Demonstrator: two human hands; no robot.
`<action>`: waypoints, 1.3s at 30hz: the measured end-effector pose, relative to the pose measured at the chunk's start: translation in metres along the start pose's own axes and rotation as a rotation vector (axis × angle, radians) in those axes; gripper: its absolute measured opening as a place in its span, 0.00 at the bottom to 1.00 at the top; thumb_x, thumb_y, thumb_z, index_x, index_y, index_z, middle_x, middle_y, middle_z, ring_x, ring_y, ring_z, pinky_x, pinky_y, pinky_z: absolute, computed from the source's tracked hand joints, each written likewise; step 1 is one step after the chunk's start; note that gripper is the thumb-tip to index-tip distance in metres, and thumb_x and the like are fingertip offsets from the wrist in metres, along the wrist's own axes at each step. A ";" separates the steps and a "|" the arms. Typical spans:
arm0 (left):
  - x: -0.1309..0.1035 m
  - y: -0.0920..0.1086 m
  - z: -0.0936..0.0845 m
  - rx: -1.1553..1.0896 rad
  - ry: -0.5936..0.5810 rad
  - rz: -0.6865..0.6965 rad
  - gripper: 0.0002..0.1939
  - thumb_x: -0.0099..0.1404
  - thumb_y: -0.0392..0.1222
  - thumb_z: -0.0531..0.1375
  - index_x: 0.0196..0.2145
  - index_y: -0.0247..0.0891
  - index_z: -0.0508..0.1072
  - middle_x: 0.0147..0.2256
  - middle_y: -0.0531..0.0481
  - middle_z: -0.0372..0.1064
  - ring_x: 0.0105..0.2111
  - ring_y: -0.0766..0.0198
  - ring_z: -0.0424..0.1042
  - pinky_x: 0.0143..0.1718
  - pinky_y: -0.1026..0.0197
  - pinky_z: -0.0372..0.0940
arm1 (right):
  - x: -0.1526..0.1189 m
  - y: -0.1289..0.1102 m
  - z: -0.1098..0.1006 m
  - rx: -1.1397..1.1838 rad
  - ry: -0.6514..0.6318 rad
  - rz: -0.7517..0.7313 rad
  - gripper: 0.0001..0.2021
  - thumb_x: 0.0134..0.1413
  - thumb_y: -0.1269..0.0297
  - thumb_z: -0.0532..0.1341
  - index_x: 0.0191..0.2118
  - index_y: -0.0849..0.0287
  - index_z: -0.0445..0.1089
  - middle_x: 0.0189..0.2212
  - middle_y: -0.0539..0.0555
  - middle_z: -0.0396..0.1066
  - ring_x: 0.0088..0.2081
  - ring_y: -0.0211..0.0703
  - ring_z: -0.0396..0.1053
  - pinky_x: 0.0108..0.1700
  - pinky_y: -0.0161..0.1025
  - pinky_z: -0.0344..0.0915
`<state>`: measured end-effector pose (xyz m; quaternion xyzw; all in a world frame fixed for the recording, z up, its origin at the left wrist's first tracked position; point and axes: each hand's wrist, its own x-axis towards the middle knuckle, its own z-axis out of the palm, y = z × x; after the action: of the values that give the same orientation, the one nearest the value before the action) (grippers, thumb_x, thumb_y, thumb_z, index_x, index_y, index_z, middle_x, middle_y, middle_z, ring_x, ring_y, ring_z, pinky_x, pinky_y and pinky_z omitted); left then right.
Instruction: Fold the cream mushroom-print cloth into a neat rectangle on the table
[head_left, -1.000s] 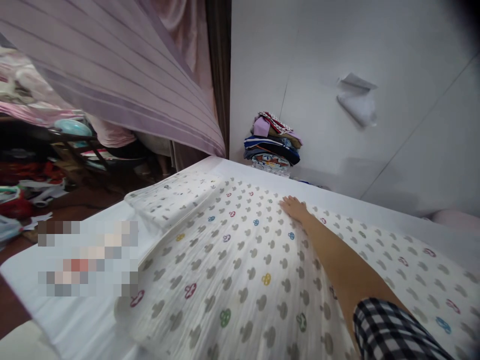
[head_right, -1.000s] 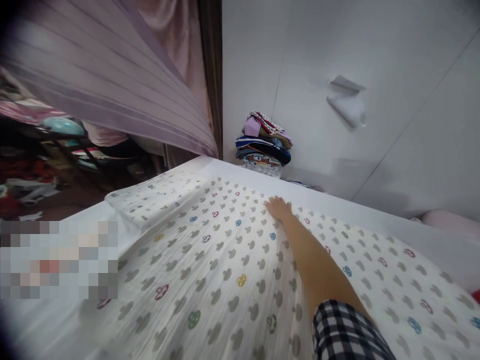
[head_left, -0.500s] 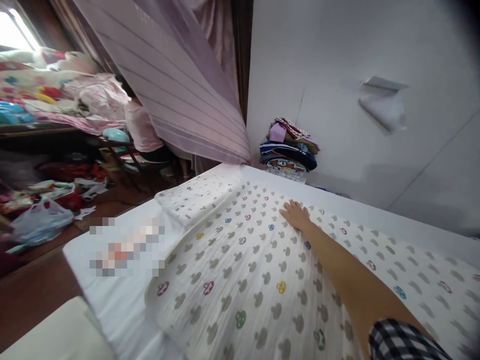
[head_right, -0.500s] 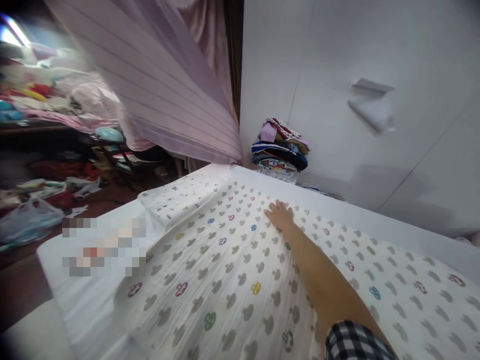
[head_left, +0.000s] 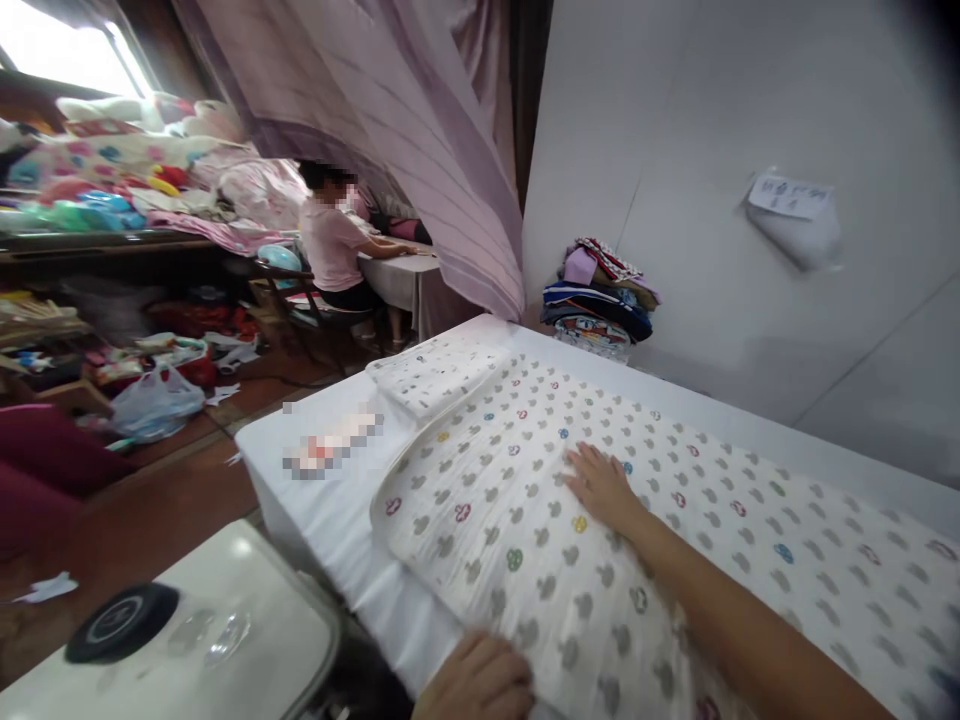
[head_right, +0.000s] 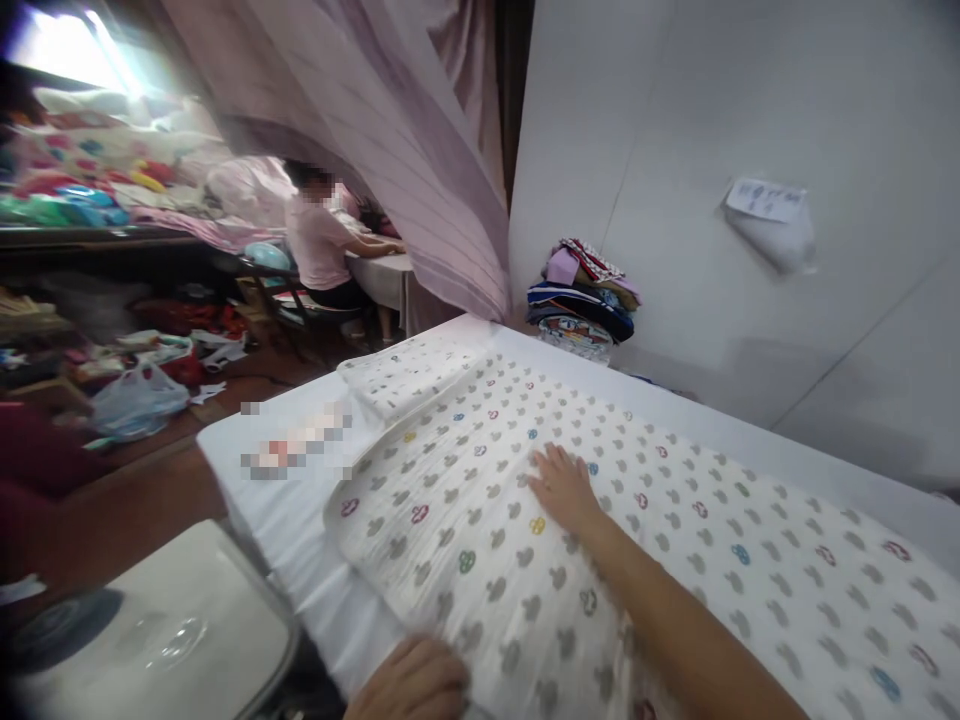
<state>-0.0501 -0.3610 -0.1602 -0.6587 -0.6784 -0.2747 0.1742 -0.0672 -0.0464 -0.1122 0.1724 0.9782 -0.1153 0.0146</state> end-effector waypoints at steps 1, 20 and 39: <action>0.005 0.001 -0.005 -0.050 -0.005 -0.042 0.03 0.56 0.40 0.62 0.30 0.47 0.73 0.31 0.53 0.72 0.31 0.66 0.69 0.32 0.60 0.67 | -0.022 -0.004 0.004 0.001 0.001 -0.019 0.28 0.63 0.48 0.43 0.64 0.54 0.52 0.67 0.56 0.42 0.67 0.51 0.38 0.64 0.58 0.38; 0.028 0.011 -0.037 -0.252 -0.176 -0.181 0.14 0.62 0.41 0.58 0.45 0.37 0.69 0.43 0.45 0.70 0.46 0.56 0.66 0.50 0.51 0.61 | -0.265 -0.065 0.022 0.162 0.270 -0.190 0.15 0.62 0.62 0.51 0.48 0.55 0.71 0.48 0.57 0.70 0.50 0.48 0.65 0.54 0.50 0.61; 0.045 0.020 -0.040 -0.004 -0.316 -0.038 0.12 0.69 0.39 0.49 0.34 0.38 0.71 0.35 0.46 0.67 0.38 0.59 0.63 0.40 0.55 0.58 | -0.253 -0.065 0.012 0.020 0.199 -0.126 0.13 0.63 0.70 0.49 0.42 0.59 0.71 0.42 0.55 0.70 0.45 0.42 0.63 0.48 0.37 0.60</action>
<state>-0.0381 -0.3492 -0.0989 -0.6810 -0.7092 -0.1724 0.0588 0.1483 -0.1925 -0.0925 0.1214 0.9825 -0.1079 -0.0916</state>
